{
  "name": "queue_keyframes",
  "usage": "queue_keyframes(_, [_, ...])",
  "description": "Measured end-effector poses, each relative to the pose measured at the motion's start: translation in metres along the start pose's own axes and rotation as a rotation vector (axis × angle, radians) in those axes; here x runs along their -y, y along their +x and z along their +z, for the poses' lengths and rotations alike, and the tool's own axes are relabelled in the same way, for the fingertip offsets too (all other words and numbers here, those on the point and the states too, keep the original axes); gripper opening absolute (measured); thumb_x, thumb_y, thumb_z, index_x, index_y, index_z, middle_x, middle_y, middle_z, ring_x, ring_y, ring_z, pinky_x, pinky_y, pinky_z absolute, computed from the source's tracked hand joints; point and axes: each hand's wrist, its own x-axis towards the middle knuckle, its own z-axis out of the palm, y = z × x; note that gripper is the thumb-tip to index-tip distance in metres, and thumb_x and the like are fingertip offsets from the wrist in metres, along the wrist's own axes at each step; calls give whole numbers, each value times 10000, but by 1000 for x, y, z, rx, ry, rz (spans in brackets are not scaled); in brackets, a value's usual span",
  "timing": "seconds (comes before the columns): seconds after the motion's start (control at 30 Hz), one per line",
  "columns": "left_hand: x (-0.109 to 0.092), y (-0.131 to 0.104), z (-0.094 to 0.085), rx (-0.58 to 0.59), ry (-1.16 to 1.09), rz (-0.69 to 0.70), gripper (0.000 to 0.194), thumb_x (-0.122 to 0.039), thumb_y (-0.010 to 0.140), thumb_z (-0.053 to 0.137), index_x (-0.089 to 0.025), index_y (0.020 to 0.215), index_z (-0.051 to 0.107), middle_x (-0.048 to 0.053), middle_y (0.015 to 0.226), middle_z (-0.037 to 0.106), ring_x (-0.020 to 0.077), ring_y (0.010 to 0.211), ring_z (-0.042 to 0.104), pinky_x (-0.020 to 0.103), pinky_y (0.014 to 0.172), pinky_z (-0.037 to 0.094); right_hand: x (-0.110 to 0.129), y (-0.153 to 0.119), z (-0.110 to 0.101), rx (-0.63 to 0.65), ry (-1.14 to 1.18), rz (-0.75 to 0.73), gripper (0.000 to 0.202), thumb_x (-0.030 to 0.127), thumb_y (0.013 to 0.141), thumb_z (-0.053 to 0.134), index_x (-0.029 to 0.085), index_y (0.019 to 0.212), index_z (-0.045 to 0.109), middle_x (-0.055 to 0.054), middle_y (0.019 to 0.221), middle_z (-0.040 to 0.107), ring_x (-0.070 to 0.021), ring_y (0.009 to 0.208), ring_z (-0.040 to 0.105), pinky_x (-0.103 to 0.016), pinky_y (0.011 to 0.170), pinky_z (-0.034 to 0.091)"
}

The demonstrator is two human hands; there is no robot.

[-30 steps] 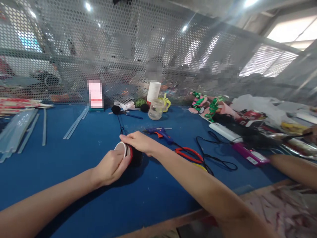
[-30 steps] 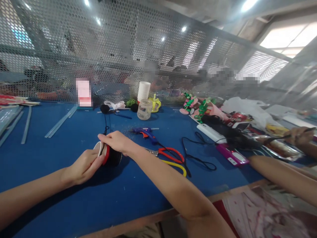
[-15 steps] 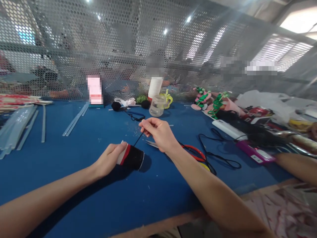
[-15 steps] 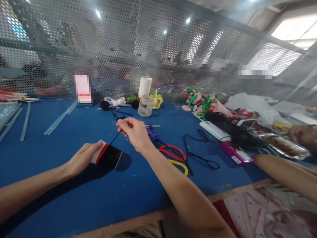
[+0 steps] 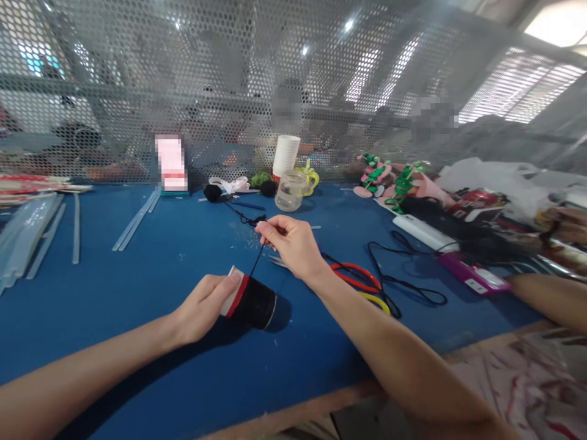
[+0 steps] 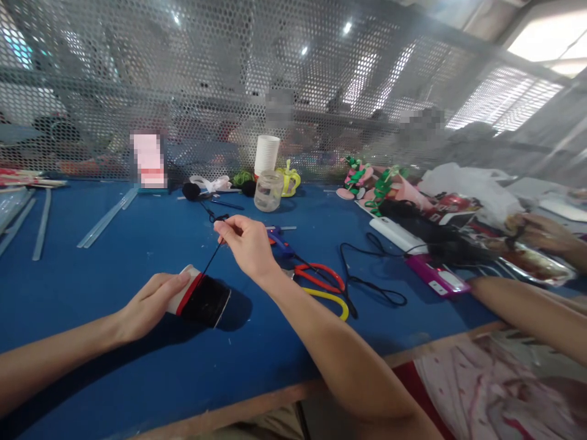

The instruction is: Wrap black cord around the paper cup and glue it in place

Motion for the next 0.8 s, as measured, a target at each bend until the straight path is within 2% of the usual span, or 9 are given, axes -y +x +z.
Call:
queue_keyframes(0.33, [0, -6, -2, 24, 178, 307, 397, -300, 844, 229, -168, 471, 269, -46, 446, 279, 65, 427, 251, 216, 424, 253, 3, -5, 5, 57, -88, 32, 216, 317, 732, 511, 154, 593, 545, 5, 527, 554, -74, 461, 469, -196, 463, 368])
queue_keyframes(0.8, [0, -10, -3, -35, 351, 499, 378, -217, 840, 225, -178, 466, 264, -32, 437, 323, 79, 426, 297, 249, 456, 277, -1, -9, 10, 195, -107, 82, 197, 276, 730, 509, 150, 580, 533, 7, 521, 553, -74, 471, 484, -198, 491, 374])
